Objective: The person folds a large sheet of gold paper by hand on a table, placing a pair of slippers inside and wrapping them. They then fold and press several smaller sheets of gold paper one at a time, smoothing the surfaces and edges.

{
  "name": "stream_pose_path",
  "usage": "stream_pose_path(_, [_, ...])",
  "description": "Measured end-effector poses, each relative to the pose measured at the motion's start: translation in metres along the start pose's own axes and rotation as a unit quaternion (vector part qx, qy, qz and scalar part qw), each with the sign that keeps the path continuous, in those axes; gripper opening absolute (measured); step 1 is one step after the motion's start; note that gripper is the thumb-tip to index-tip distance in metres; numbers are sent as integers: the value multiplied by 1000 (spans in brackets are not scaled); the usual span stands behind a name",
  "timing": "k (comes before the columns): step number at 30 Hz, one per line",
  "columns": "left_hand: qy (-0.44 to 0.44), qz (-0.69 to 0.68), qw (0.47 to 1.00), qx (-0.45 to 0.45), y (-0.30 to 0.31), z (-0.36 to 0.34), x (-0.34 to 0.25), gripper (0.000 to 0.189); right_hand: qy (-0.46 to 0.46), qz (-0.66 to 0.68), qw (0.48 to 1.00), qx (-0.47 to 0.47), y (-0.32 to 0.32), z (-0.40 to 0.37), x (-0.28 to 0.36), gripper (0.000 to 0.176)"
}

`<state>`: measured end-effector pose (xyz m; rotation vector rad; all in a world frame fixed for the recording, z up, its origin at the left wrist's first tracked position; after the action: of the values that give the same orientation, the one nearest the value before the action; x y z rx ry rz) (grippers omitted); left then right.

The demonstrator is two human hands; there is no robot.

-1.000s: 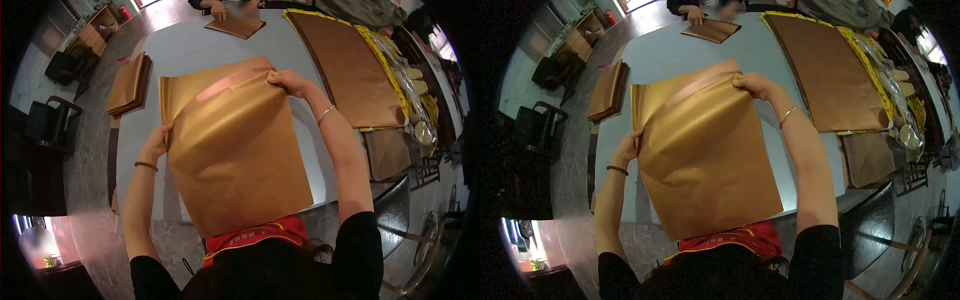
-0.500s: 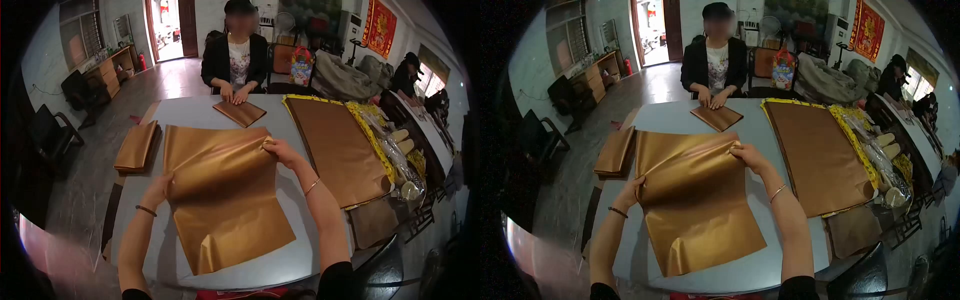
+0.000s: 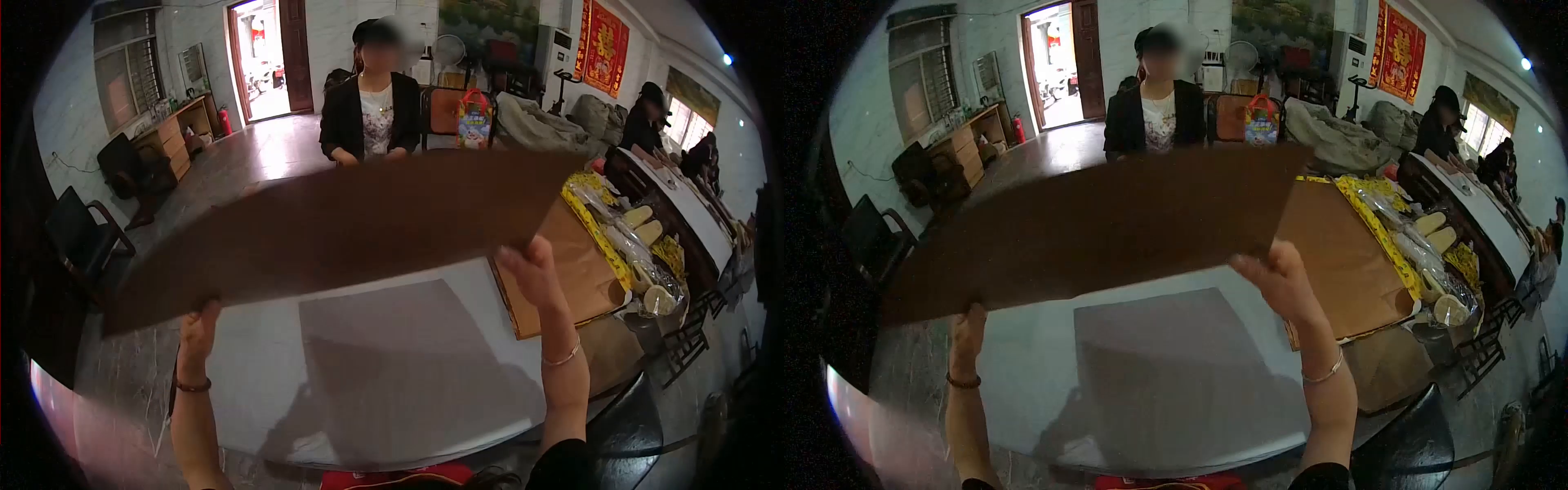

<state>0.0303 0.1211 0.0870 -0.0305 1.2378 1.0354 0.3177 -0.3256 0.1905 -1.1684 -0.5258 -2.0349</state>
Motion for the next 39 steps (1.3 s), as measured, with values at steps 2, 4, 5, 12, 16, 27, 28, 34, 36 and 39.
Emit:
stream_pose_path(2, [-83, -212, 969, 101, -44, -36, -54, 28, -51, -55, 997, 22, -3, -42, -18, 24])
stream_pose_path(4, [-119, -174, 960, 184, -72, -55, -56, 37, -41, -150, 987, 48, -7, -73, -47, 23])
stream_pose_path(5, [-123, -132, 966, 185, -82, -67, -37, 43, -40, -149, 987, 47, -5, -90, -63, 23])
stream_pose_path(12, [-104, -23, 965, 238, -129, -131, 4, 32, -154, -45, 983, 86, -11, -193, -145, 22])
stream_pose_path(16, [-71, 48, 963, 255, -135, -154, 10, 36, -245, 20, 967, 71, -16, -221, -156, 29])
stream_pose_path(27, [-132, 242, 932, 236, -138, -185, 11, 40, -283, 21, 957, 63, -14, -256, -164, 35])
stream_pose_path(28, [-135, 241, 931, 241, -139, -187, 5, 40, -281, 12, 958, 65, -14, -257, -164, 34])
stream_pose_path(34, [-170, 275, 912, 253, -136, -202, -9, 42, -242, -41, 965, 88, -12, -267, -169, 32])
stream_pose_path(36, [-140, 263, 918, 260, -135, -201, -13, 40, -243, -48, 965, 90, -7, -274, -187, 31])
stream_pose_path(39, [-161, 272, 915, 250, -136, -207, 9, 46, -243, 51, 966, 69, -3, -285, -196, 25])
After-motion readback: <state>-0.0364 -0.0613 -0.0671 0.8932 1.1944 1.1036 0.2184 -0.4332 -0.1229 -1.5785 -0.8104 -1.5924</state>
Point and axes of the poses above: each hand's wrist, its own z-axis towards the middle knuckle, its own y-axis out of the back of the hand, x = y × z, the point moved 5 cm from there along z, towards the middle knuckle, and after that the axes turned 8 degrees about z, right-handed, at the moved point
